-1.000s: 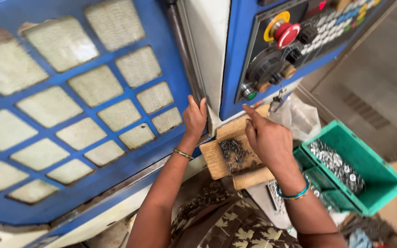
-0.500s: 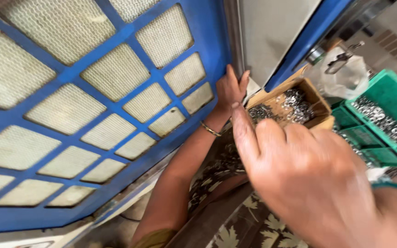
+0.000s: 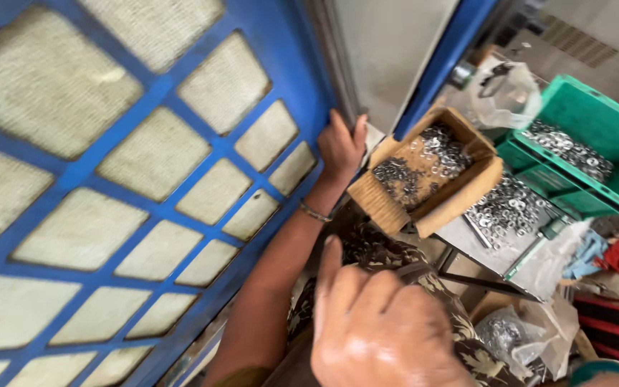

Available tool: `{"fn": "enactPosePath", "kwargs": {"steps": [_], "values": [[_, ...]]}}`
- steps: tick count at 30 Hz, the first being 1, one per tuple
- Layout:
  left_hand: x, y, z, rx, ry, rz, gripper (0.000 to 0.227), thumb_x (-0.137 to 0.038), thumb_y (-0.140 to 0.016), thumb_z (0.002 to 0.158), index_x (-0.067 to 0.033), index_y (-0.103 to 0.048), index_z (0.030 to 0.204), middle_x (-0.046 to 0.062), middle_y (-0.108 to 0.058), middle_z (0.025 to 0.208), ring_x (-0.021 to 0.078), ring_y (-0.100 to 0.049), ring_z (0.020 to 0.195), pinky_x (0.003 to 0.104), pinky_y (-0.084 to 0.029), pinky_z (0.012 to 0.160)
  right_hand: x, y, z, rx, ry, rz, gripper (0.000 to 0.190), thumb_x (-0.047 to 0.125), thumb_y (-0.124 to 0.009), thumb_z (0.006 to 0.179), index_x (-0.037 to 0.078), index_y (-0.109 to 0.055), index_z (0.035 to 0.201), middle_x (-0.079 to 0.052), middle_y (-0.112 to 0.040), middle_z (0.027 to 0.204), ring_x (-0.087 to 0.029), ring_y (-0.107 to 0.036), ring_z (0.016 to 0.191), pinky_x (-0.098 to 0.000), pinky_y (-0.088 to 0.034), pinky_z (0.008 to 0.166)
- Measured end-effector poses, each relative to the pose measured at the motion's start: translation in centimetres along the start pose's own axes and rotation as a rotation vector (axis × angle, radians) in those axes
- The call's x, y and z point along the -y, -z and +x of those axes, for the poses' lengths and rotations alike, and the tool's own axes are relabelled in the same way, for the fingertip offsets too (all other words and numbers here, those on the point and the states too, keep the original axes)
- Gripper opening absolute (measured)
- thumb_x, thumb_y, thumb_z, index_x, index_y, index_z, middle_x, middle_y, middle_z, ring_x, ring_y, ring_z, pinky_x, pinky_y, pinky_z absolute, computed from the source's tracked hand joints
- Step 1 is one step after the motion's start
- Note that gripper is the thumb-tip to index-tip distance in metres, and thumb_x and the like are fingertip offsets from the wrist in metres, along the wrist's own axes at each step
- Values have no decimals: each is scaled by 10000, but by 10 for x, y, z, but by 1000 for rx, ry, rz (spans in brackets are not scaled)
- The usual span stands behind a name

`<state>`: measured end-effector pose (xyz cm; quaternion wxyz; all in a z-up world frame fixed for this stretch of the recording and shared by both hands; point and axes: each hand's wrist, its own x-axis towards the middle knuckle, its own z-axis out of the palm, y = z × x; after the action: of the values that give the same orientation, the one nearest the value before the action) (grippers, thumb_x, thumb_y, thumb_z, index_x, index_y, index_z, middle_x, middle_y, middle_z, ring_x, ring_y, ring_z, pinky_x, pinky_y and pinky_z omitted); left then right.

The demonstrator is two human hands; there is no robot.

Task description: The person sorts small metal washers and nuts from a cardboard box into a green plastic bin. They open a blue machine door, place a washer into the machine, and close the door. They then use a digital caliper to measure a washer before continuing to sort parts.

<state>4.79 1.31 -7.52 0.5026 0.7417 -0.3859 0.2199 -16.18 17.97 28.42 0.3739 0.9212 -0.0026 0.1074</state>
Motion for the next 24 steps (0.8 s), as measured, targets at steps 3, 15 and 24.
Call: {"fn": "enactPosePath", "kwargs": {"steps": [3, 15, 24], "values": [[3, 0, 1, -84, -104, 1, 598, -377, -661, 1012, 183, -546, 1185, 226, -597, 708, 431, -605, 610, 508, -468, 550, 6, 3, 2, 87, 80, -91, 296, 65, -641, 754, -97, -776, 962, -39, -418, 430, -149, -377, 359, -322, -254, 278], [-46, 31, -24, 131, 230, -269, 576, -289, -545, 1091, 144, -388, 1436, 347, -538, 1293, 453, -571, 1170, 531, -464, 1028, -13, -165, -45, 785, 54, 848, 155, 184, -712, 768, 75, -789, 847, -126, -738, 842, -290, -738, 773, -428, -565, 576], [-90, 63, -128, 511, 10, -288, 205, -202, -607, 1034, -30, -685, 1113, 159, -722, 1131, 330, -647, 1143, 463, -469, 1054, 36, -385, -159, 714, -919, 1249, 285, 332, -674, 936, 91, -747, 1068, -155, -747, 992, -337, -719, 922, -457, -562, 816]]}}
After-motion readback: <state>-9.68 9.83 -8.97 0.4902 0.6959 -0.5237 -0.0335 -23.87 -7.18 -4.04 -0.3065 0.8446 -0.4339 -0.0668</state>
